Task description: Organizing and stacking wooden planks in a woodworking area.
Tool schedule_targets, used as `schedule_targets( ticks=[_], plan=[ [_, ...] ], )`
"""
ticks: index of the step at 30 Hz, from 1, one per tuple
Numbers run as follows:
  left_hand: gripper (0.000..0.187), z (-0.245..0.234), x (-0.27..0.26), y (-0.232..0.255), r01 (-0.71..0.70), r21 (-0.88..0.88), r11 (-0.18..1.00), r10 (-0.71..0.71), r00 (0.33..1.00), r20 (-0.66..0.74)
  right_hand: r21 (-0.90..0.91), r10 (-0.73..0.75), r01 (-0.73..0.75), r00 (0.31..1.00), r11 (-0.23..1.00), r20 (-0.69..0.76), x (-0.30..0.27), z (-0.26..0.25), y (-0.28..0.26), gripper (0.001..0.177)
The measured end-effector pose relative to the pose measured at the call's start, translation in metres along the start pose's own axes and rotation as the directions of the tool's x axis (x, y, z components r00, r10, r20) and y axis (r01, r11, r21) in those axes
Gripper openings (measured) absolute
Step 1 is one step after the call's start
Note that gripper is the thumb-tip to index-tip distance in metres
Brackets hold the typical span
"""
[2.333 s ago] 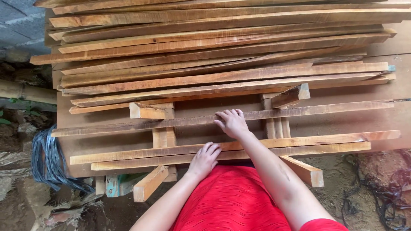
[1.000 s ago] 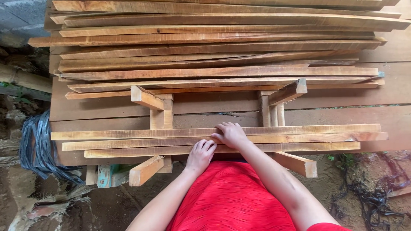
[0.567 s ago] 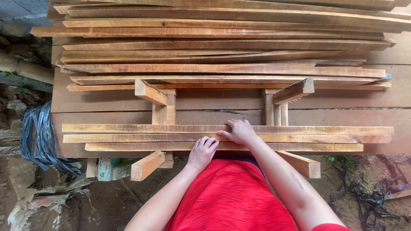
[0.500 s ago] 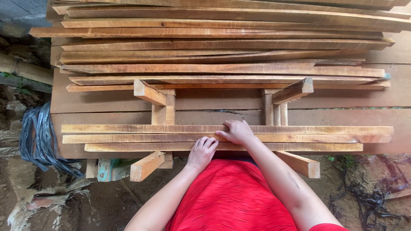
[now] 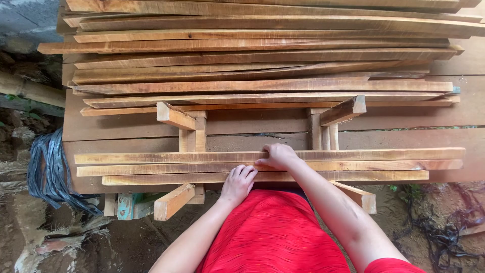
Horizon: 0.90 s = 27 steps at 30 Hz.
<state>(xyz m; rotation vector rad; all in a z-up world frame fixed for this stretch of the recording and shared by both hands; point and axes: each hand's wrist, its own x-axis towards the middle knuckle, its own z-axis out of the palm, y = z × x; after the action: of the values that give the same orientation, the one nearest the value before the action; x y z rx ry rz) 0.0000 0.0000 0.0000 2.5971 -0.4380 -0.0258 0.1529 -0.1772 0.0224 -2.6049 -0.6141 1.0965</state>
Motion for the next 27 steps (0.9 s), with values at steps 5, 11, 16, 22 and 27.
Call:
schedule_targets(
  ticks=[5,11,16,22,27],
  plan=[
    [0.04,-0.003,0.0,0.003,0.02,-0.003,1.0,-0.02,1.0,0.0,0.019,-0.107,0.116,0.962,0.993,-0.253,0.003,0.012,0.007,0.055],
    [0.042,0.002,-0.001,0.001,0.019,-0.009,1.0,-0.019,1.0,0.006,0.14,-0.047,0.092,0.953,0.986,-0.298,-0.006,0.011,-0.001,0.046],
    [0.042,0.003,-0.003,0.002,0.015,-0.019,1.0,-0.015,1.0,-0.012,0.135,-0.036,0.071,0.969,0.988,-0.243,-0.001,0.024,0.009,0.05],
    [0.041,-0.003,0.0,0.002,0.002,-0.012,1.0,-0.002,1.0,-0.019,0.074,-0.107,0.127,0.967,0.989,-0.233,0.004,0.025,0.016,0.057],
    [0.04,0.003,-0.002,-0.001,0.003,0.002,1.0,-0.003,1.0,0.011,0.113,-0.048,0.051,0.999,0.992,-0.021,0.008,0.009,0.01,0.07]
  ],
)
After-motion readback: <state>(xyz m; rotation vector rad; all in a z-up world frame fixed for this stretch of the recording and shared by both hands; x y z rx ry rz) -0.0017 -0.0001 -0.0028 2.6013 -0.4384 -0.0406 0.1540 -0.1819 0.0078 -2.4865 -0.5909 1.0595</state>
